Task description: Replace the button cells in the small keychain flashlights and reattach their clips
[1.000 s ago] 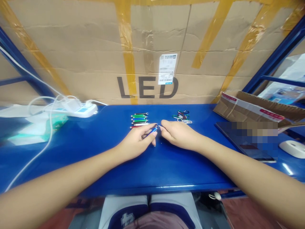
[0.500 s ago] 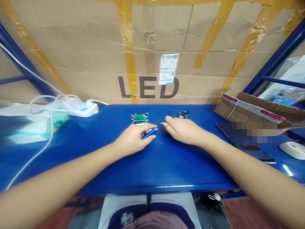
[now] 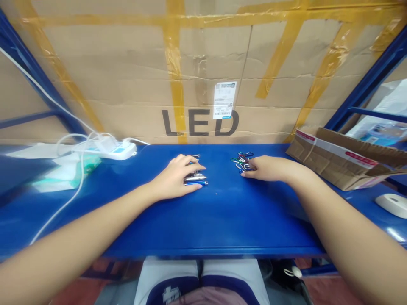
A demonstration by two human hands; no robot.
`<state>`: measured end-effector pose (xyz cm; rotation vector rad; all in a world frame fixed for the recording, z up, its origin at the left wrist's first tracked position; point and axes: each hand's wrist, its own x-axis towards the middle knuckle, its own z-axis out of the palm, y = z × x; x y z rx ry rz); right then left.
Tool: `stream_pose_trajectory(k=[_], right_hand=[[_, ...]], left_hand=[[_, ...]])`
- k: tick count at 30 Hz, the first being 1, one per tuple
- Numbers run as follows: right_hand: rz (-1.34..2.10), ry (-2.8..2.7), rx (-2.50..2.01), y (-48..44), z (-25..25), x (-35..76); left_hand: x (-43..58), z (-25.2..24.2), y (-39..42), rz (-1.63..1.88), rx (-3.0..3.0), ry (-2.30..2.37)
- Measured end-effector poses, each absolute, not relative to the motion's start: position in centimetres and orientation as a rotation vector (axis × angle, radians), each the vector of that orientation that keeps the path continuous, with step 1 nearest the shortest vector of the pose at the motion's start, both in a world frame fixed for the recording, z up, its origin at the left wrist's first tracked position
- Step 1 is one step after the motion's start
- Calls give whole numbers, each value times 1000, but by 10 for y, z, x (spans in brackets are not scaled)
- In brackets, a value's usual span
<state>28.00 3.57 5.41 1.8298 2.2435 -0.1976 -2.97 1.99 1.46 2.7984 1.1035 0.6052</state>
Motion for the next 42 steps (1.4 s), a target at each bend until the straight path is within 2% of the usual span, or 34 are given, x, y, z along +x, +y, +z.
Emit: stream_pose_trajectory(k=[7, 11, 15, 20, 30, 36, 40, 42], right_hand=[[-164, 2230, 1966, 39, 56, 287], [-133, 2656, 1933, 37, 44, 275], [-711, 2964, 1588, 29, 29, 250], [-814, 2871, 1464, 24, 18, 238], [-792, 2971, 1511, 37, 14, 250], [-832, 3058, 1482, 37, 8, 244], [-878, 3098, 1748, 38, 8, 233], [-1052, 3067, 1935, 39, 9, 228]], left_hand=[[-47, 10, 47, 411, 2614, 1355], [-49, 6, 57, 342, 2480, 1383], [-39, 8, 60, 334, 2462, 1334], [-19, 10, 63, 343, 2490, 1220], [19, -2, 71, 592, 2485, 1008], [44, -8, 80, 903, 2047, 1132], [55, -10, 85, 1045, 1844, 1204], [58, -10, 83, 1096, 1753, 1218]])
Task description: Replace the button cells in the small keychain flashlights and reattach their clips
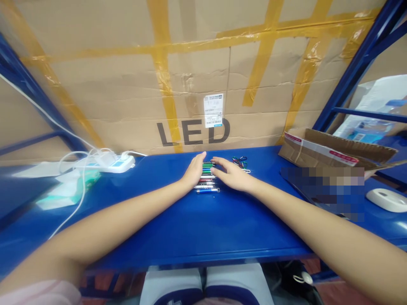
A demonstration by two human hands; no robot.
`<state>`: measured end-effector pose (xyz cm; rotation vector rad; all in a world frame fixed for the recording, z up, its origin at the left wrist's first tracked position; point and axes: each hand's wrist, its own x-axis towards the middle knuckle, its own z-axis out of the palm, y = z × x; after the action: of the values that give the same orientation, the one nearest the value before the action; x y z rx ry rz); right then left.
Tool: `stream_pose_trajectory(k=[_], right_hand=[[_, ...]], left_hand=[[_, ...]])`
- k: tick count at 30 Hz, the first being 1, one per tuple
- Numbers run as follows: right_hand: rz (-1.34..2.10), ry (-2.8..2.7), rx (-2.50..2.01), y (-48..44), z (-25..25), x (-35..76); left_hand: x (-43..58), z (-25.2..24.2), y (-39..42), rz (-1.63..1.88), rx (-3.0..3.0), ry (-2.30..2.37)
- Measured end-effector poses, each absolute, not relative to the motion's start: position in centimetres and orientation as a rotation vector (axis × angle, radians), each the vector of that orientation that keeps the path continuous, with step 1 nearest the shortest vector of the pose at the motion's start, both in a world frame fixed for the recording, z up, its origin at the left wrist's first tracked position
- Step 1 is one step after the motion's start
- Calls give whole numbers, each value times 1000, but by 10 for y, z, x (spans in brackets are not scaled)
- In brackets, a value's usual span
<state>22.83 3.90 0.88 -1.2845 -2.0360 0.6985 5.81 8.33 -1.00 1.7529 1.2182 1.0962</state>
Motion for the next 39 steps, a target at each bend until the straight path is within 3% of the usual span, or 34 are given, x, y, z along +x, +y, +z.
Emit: stream_pose_trajectory(k=[5, 13, 17, 20, 24, 32, 39], right_hand=[[1013, -1545, -1426, 36, 8, 215], [903, -1350, -1400, 38, -6, 188], [824, -1398, -1376, 52, -9, 192], [774, -1525, -1375, 71, -6, 201], [754, -1785, -1342, 92, 0, 206], [688, -2193, -1166, 78, 4, 199], [614, -1924, -1218, 91, -9, 209]], left_hand=[[65, -9, 71, 1182, 1548, 1236], [80, -11, 72, 1342, 1421, 1200], [65, -2, 56, 1303, 1548, 1136], [45, 3, 34, 863, 2322, 896], [28, 6, 23, 616, 2676, 912], [18, -3, 39, 705, 2578, 1114], [15, -10, 42, 755, 2338, 1219]])
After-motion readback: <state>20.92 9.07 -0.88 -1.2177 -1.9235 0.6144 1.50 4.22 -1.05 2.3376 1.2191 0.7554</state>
